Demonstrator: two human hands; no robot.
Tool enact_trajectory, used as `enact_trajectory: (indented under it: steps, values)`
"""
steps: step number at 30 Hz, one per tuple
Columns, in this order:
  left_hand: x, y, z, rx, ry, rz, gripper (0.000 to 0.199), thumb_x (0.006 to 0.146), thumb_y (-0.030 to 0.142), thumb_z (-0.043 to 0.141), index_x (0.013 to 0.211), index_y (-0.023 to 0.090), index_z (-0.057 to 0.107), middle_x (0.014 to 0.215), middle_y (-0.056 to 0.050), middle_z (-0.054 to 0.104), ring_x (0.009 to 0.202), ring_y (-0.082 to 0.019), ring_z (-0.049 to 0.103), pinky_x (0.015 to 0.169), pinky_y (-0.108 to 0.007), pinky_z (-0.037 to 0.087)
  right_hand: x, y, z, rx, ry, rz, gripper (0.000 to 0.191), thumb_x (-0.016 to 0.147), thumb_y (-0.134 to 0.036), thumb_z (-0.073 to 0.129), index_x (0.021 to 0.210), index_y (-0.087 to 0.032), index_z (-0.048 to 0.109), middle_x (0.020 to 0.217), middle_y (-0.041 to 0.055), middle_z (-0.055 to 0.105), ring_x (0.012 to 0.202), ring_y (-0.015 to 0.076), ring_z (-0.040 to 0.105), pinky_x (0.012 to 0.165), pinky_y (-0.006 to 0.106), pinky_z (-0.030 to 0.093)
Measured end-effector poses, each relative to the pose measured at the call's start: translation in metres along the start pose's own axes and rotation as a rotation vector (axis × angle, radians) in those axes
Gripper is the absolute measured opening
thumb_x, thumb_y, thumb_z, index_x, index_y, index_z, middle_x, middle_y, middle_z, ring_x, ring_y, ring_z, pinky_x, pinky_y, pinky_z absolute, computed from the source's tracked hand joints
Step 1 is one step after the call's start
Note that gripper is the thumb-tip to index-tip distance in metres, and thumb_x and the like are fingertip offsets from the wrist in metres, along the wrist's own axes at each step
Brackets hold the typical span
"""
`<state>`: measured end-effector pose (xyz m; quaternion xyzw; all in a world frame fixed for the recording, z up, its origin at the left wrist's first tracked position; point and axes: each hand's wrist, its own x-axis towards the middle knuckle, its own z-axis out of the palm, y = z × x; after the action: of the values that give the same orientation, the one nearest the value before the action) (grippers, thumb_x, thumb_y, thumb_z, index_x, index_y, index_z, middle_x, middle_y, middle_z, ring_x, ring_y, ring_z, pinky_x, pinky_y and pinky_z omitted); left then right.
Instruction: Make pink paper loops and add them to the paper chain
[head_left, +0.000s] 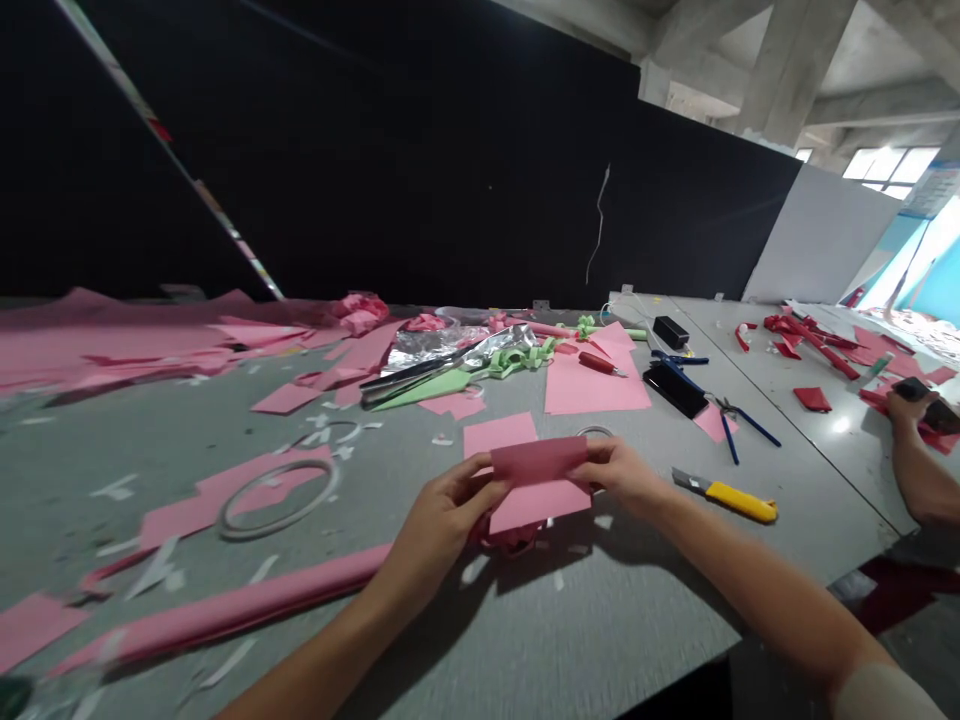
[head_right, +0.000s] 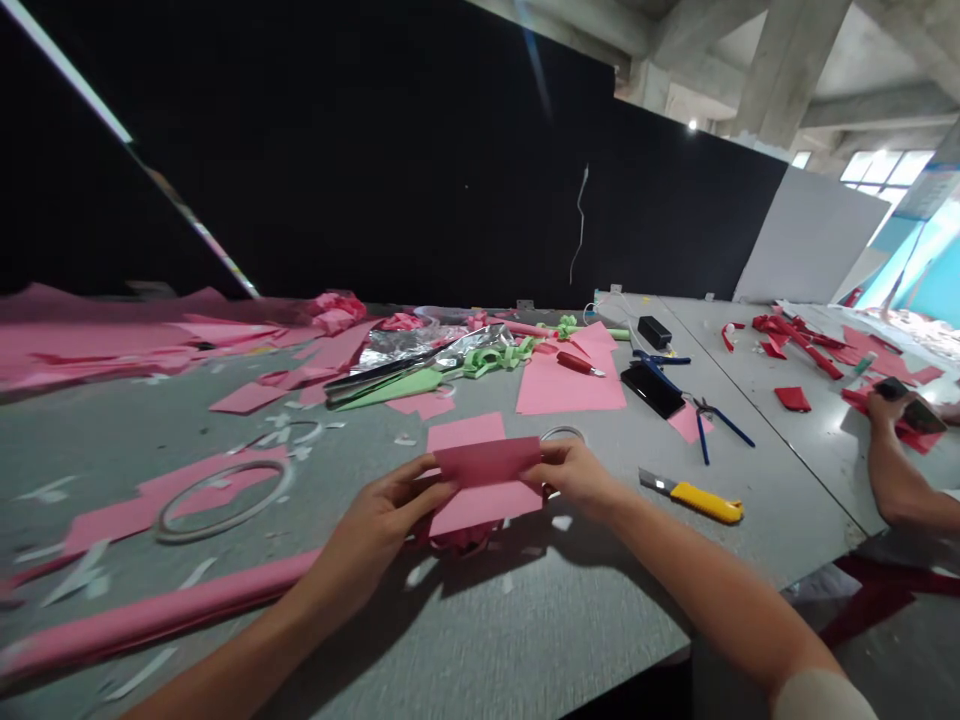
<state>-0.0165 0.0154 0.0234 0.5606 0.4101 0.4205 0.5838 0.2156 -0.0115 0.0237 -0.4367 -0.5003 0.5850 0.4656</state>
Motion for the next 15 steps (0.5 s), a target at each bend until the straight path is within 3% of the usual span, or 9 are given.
enact_trajectory:
  steps: [2,6,11,13,15]
  values:
    - [-0.0013,0.0006,0.0003,-0.063,0.013,-0.038,0.04,0.073,0.046,0.084,0.099,0.017,0.075,0.08,-0.004,0.075,0.064,-0.018,0.067,0.053,-0.023,0.052,-0.0001,0.0014,-0.0008,-0.019,0.003,-0.004,0.025,0.076,-0.041,0.085,0.086,-0.018,0.081,0.074,0.0014,0.066,0.063,0.0128,0.053,0.059,0.026,0.045]
    - [-0.0066,0.0044,0.0014,-0.201,-0.052,-0.122,0.048,0.082,0.055,0.073,0.111,0.016,0.073,0.081,-0.005,0.074,0.061,-0.02,0.069,0.049,-0.025,0.051,0.0007,0.006,-0.0047,-0.072,0.022,-0.028,0.024,0.081,-0.039,0.081,0.093,-0.019,0.084,0.082,0.0044,0.073,0.068,0.0146,0.06,0.06,0.026,0.048]
    - [-0.008,0.0062,0.0029,-0.097,-0.059,-0.092,0.048,0.085,0.054,0.073,0.113,0.015,0.07,0.068,-0.001,0.066,0.05,-0.017,0.067,0.048,-0.024,0.05,0.0009,0.0047,-0.0083,-0.155,-0.016,-0.043,0.028,0.081,-0.03,0.073,0.103,-0.019,0.088,0.092,0.0084,0.081,0.067,0.0154,0.065,0.059,0.027,0.052]
    - [-0.0079,0.0056,0.0026,-0.094,-0.064,-0.072,0.045,0.083,0.047,0.076,0.115,0.016,0.069,0.07,0.001,0.065,0.051,-0.016,0.066,0.048,-0.023,0.05,-0.0006,0.0011,-0.008,-0.175,-0.035,-0.062,0.033,0.08,-0.024,0.07,0.108,-0.022,0.088,0.106,0.0103,0.083,0.078,0.019,0.072,0.065,0.03,0.056]
    - [-0.0081,0.0051,0.0021,-0.12,-0.068,-0.068,0.045,0.082,0.042,0.074,0.119,0.017,0.068,0.075,0.001,0.065,0.053,-0.015,0.067,0.049,-0.023,0.05,-0.002,-0.0023,-0.0075,-0.172,-0.049,-0.084,0.038,0.077,-0.021,0.069,0.11,-0.025,0.088,0.12,0.0102,0.082,0.1,0.0255,0.076,0.076,0.035,0.061]
